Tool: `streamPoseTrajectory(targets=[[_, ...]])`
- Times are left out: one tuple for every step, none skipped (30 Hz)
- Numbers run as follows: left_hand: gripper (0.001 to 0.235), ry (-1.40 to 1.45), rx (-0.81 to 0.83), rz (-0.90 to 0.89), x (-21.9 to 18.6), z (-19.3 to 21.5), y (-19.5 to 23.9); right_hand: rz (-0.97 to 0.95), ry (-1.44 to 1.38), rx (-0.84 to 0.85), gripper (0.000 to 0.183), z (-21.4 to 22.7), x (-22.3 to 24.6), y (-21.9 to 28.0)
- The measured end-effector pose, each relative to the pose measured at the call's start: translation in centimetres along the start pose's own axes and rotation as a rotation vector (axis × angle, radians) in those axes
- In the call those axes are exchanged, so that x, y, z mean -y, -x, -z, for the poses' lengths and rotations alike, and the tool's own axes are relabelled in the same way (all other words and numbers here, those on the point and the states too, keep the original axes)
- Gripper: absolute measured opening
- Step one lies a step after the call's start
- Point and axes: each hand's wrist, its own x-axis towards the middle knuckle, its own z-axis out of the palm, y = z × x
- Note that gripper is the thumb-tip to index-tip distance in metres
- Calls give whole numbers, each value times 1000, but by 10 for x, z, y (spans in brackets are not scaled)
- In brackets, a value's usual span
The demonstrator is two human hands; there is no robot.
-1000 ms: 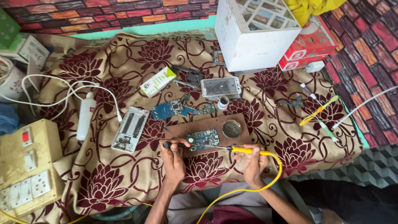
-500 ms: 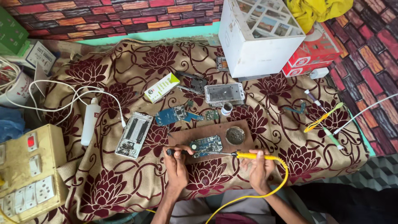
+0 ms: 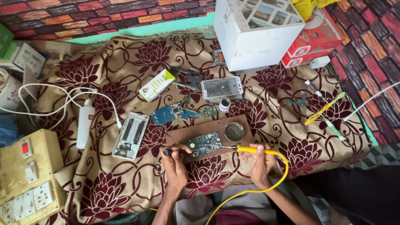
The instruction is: The person uses a soldering iron and a screwdriver to work on a small circuit board placed on a wooden board. They repeatedly apply heat to specific points on the board while holding it steady.
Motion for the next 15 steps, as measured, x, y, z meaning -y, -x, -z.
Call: streamPoseTrajectory(targets=[[14,13,8,-6,1,0,1,-1,-2,5,30,1,-1,2],[14,18,4,5,3,-1,1,-3,-5,5,30,2,-2,3],[14,22,0,15,4,-1,1,-5,-7,6,31,3,-3,3],[13,23,-7,28,4,0,2,-11,-13,9,31,2,-3,4],[13,32,-8,36,3,0,4,-25,-3,6,31,2,-2,6],[12,43,-4,41,2,0,4,-33,6,-1,30,3,0,7],[12,54,-1,47,1,0,4,-42,15,-7,29,2,0,8],[11,67,2,47,0,-1,4,-42,21,-6,30,3,1,9],[11,80,5,47,-1,-1,4,-42,26,-6,31,3,3,10],[11,91,2,44,-2,-2,3,-40,28,0,31,2,3,8],[10,90,8,36,-2,-2,1,-44,22,3,31,1,3,6],[10,87,12,37,-3,-2,3,-55,18,5,30,1,4,7],[10,85,17,38,-3,-2,5,-67,13,6,30,1,5,10],[11,109,24,20,-3,-3,3,-60,23,-1,31,1,6,8],[11,133,32,2,-2,-5,1,-54,33,-9,31,0,6,5]])
